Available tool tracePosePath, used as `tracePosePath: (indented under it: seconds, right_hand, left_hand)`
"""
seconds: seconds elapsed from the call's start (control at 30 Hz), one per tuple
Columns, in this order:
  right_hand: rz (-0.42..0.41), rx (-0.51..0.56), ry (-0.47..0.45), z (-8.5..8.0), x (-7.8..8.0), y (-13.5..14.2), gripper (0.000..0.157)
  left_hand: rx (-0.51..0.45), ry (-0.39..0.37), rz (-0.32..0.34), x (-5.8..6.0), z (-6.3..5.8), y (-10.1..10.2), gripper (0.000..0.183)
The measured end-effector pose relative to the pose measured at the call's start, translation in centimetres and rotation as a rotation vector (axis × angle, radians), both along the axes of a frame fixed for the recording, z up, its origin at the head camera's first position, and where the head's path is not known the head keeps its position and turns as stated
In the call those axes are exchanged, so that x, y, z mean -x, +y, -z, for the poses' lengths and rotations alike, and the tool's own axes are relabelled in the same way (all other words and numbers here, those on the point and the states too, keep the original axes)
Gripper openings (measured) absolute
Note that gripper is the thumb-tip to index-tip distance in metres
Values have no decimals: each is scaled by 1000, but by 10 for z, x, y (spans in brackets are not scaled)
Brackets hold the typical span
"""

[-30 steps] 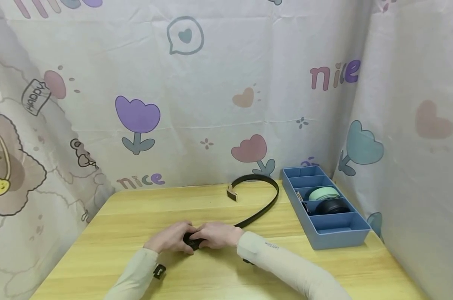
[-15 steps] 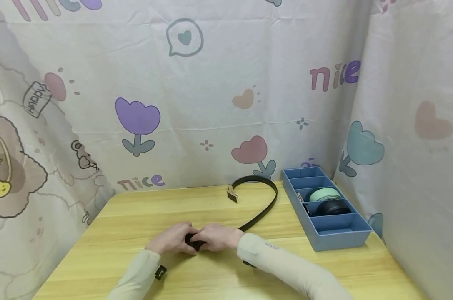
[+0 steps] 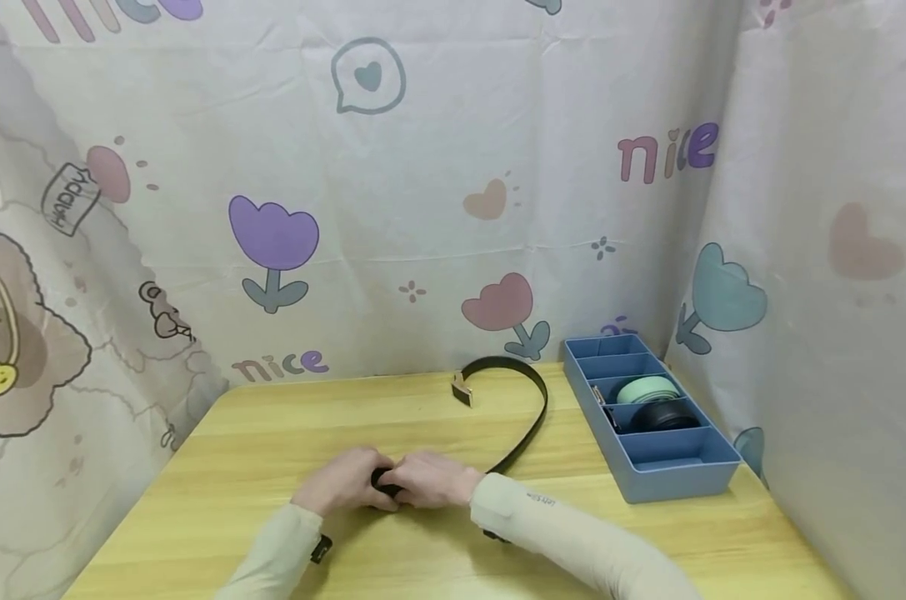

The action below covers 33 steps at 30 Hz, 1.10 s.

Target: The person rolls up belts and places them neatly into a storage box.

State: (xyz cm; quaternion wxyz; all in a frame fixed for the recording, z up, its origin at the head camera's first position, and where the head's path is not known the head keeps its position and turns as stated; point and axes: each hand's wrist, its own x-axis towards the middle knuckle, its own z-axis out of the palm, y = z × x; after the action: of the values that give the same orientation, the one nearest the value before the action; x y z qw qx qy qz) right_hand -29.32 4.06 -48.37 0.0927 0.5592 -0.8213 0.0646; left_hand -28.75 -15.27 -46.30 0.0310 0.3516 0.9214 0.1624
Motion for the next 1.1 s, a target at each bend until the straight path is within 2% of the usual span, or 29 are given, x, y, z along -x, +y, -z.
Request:
tracePosePath:
  seconds: [0.2, 0.27, 0.4, 0.57, 0.67, 0.77, 0.93, 1.1]
  right_hand:
    - [16, -68, -64, -5, 4, 9, 33]
    - [33, -81, -72, -8, 3, 11, 37]
    - [57, -58, -64, -6, -1, 9, 31]
    - [72, -12, -83, -2, -6, 5, 19]
    - [74, -4, -90, 0, -5, 6, 14]
    - [73, -7, -76, 2, -2, 9, 19]
    - [36, -15, -50, 4, 2, 17, 31]
    - [51, -22, -65, 2, -2, 13, 21]
  left_hand:
    - [16, -18, 43, 1, -4, 1, 30]
    - [22, -35, 47, 2, -6, 1, 33]
    - [24, -48, 46, 4, -6, 0, 39]
    - [26, -24, 12, 4, -3, -1, 34]
    - [31, -5, 13, 4, -1, 0, 30]
    - [43, 5, 27, 4, -2, 2, 30]
    - [53, -20, 43, 3, -4, 1, 44]
    - [40, -36, 38, 2, -5, -1, 48]
